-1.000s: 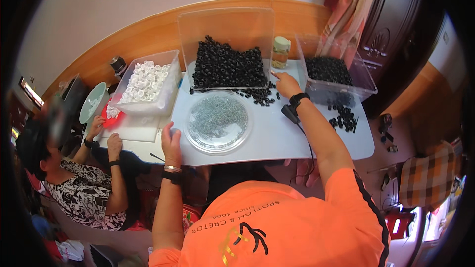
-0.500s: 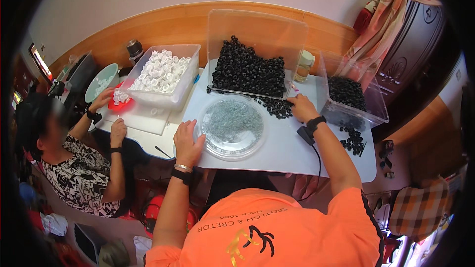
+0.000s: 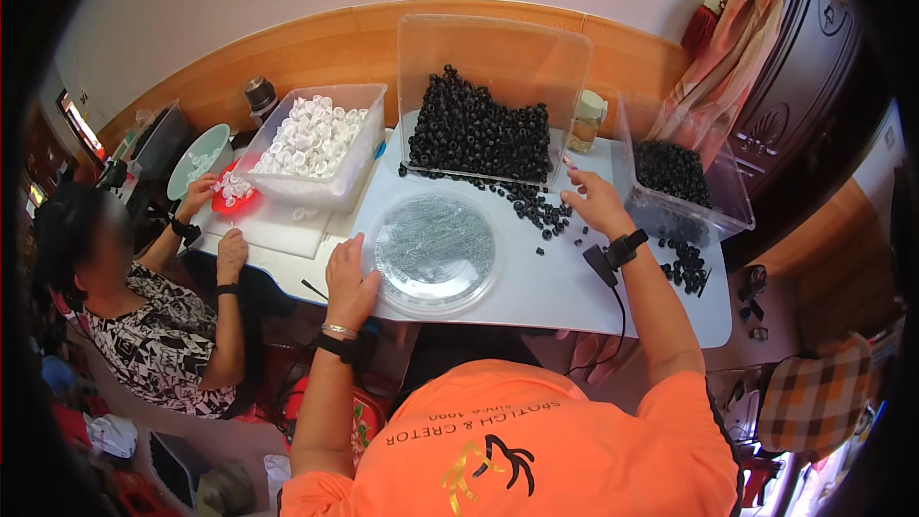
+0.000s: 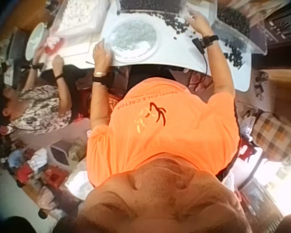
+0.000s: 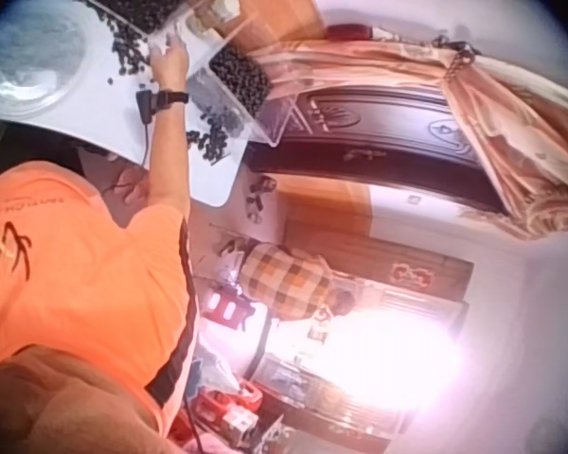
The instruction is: Assemble small plastic shoe components by hand.
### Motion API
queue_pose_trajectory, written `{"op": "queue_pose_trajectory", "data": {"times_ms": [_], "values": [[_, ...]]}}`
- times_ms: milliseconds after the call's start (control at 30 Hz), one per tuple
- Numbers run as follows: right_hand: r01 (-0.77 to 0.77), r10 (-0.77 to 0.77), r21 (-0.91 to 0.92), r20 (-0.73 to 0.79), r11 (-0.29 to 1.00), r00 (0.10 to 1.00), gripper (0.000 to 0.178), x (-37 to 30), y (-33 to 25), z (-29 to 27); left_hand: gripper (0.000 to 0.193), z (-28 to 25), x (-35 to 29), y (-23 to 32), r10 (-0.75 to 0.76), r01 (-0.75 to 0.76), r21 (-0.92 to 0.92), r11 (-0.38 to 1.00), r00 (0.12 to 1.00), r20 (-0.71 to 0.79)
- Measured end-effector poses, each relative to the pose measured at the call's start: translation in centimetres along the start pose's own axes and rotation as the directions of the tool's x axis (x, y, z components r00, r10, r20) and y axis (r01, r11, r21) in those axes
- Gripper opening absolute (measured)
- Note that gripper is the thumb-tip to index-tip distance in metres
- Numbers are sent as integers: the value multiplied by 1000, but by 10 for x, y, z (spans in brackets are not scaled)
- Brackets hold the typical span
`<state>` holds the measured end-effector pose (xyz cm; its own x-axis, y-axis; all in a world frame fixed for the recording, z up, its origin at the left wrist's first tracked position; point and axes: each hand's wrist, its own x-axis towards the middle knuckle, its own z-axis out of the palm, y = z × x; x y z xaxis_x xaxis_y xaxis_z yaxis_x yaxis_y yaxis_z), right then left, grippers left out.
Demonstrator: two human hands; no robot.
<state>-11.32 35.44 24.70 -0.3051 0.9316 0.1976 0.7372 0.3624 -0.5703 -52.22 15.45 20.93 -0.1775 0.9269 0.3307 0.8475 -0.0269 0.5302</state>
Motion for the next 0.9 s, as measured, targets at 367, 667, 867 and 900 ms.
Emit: {"op": "queue_pose_trajectory", "data": {"times_ms": [367,667,867,900], "values": [[-73,82,176,-43,982,996,68,36,13,21,61,-14,-11,-33,-91,96,-227,969,995,36],[127,-132,60,78,990,988,38,-39,-58,-6,35,-116,46,38,-106,111,-246,963,994,34],[141,-425,648,306,749,852,62,-65,-160,-1,29,-106,96,110,-41,-145,-909,391,984,-175],[77,-456,736,331,673,826,75,-64,-176,10,29,-95,103,117,-39,-153,-908,389,982,-183]]}}
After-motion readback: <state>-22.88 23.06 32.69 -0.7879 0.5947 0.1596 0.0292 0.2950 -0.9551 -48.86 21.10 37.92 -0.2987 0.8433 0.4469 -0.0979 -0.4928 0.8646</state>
